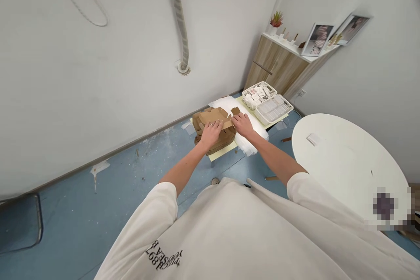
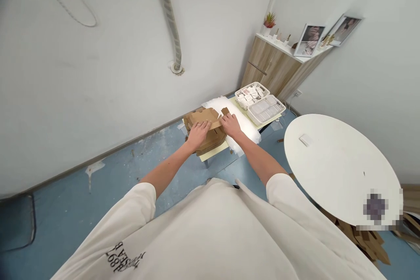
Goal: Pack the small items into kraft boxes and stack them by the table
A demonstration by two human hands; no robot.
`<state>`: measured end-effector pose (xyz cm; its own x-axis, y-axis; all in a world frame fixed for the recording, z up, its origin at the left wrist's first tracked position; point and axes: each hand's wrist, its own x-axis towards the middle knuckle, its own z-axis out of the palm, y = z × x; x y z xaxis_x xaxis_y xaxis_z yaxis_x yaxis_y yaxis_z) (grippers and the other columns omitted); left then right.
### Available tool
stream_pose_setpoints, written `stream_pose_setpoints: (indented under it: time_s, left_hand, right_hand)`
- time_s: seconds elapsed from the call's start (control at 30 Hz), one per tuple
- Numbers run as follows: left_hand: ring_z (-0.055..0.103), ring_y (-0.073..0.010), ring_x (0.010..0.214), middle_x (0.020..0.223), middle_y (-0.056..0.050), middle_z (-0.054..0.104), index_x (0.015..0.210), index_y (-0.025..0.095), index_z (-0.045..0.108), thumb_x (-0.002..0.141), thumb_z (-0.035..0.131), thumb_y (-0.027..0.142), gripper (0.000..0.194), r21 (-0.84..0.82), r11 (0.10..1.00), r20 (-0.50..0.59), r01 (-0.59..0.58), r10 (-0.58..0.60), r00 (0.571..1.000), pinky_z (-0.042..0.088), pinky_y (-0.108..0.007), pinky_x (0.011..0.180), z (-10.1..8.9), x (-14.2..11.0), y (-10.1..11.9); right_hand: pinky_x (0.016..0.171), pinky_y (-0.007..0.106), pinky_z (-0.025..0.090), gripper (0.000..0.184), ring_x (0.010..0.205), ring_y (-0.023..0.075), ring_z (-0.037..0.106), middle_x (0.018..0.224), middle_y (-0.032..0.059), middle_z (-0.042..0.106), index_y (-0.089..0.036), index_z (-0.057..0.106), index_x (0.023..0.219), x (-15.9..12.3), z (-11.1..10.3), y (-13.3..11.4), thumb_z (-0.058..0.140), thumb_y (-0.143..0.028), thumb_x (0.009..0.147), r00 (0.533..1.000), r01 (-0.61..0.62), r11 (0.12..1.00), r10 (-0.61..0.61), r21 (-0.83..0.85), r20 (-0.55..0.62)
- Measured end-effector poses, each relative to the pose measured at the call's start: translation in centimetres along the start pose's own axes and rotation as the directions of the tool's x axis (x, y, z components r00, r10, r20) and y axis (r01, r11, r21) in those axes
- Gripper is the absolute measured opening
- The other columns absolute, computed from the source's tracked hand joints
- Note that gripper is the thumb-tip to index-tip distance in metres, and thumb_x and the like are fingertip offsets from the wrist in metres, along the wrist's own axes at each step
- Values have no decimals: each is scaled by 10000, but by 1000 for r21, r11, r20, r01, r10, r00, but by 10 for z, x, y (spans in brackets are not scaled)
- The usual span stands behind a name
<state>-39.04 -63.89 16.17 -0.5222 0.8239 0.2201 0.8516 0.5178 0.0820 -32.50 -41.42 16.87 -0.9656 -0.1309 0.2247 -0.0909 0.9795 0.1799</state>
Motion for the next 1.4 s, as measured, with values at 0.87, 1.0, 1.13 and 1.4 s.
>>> stream_pose_setpoints:
  time_s: [0.87, 1.0, 1.13, 1.4]
  left_hand:
    - [592, -274, 1250, 1352, -164, 635, 1437, 168, 471, 902, 399, 43, 554, -202, 724, -57, -659, 663, 746, 283, -481, 1164, 36, 187, 459]
    - [602, -277, 1235, 1344, -158, 641, 1449, 173, 466, 879, 400, 31, 591, -246, 643, -8, -725, 747, 665, 307, -491, 1141, 61, 195, 527]
    - [589, -267, 1259, 1390, -153, 614, 1447, 174, 473, 886, 395, 29, 585, -274, 563, -8, -779, 809, 587, 315, -475, 1139, 82, 206, 570]
    - [603, -251, 1246, 1363, -140, 636, 1434, 182, 481, 889, 392, 16, 577, -297, 450, -34, -842, 876, 481, 318, -470, 1147, 121, 269, 616]
  right_hand:
    - [795, 413, 246, 380, 980, 321, 492, 1017, 157, 648, -187, 649, 1227, -449, -86, 243, 346, -221, 1000, 696, -717, 685, 714, -127, -80]
    - [803, 412, 247, 392, 1011, 340, 494, 1013, 159, 646, -190, 626, 1280, -518, -85, 250, 357, -235, 999, 582, -806, 573, 813, -150, -22]
    - [810, 411, 243, 421, 1023, 332, 491, 1045, 159, 657, -186, 588, 1345, -560, -77, 255, 360, -202, 992, 510, -853, 499, 860, -154, -35]
    - [828, 408, 251, 462, 1068, 348, 487, 1127, 161, 650, -201, 539, 1418, -582, -61, 302, 399, -202, 978, 386, -899, 387, 921, -207, 49]
